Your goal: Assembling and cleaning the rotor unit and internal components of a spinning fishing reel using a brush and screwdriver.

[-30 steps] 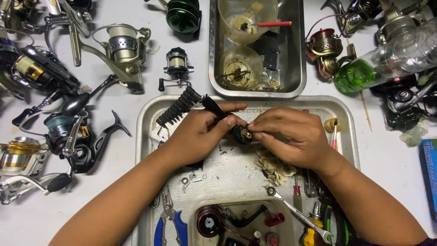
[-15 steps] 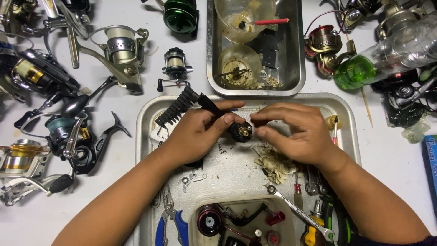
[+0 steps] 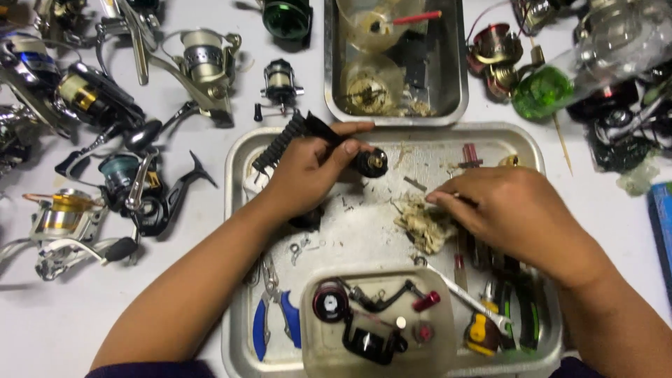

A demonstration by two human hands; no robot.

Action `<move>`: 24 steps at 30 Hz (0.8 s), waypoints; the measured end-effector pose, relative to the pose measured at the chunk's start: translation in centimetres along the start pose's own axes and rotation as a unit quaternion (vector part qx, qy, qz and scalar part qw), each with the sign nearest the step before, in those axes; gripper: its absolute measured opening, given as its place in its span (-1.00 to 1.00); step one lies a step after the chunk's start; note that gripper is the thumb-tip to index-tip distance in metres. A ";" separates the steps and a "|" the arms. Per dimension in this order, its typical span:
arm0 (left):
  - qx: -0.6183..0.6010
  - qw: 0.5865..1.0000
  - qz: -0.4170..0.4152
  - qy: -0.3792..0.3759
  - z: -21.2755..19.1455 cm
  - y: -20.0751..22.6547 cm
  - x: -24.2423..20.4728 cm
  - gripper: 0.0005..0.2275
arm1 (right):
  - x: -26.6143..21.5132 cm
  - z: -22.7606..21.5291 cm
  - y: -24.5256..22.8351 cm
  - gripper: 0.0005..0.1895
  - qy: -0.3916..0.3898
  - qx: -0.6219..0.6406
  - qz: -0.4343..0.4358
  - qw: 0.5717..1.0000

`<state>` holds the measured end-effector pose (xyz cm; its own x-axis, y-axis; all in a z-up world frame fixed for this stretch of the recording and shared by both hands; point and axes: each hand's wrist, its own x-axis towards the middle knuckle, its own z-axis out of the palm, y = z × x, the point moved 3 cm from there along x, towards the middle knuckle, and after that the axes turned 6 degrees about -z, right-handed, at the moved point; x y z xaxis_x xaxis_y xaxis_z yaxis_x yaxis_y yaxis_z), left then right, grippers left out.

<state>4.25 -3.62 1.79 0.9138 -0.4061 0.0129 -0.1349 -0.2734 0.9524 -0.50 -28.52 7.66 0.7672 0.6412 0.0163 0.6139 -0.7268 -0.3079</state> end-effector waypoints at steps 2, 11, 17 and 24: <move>-0.001 1.000 0.024 0.006 0.0 -0.1 0.1 -0.62 | -1.0 1.3 -0.7 -0.79 -0.035 -0.037 0.018 0.999; 0.025 0.997 0.076 0.014 0.0 0.0 0.2 -0.55 | -4.3 3.9 -1.2 -0.91 -0.045 -0.006 -0.019 0.999; -0.002 0.997 0.081 0.005 -0.1 0.1 0.1 -0.59 | -4.8 4.6 -1.3 -0.70 0.002 -0.079 -0.050 0.996; 0.016 0.997 0.069 0.013 -0.4 0.3 0.0 -0.59 | -4.2 1.0 -1.9 -0.65 -0.076 0.037 -0.008 0.996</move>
<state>4.37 -3.40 2.19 0.8955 -0.4184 0.1517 -0.2718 -0.2443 0.9308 -5.09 -29.56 7.21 0.7170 0.6864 -0.1217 0.6061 -0.7001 -0.3776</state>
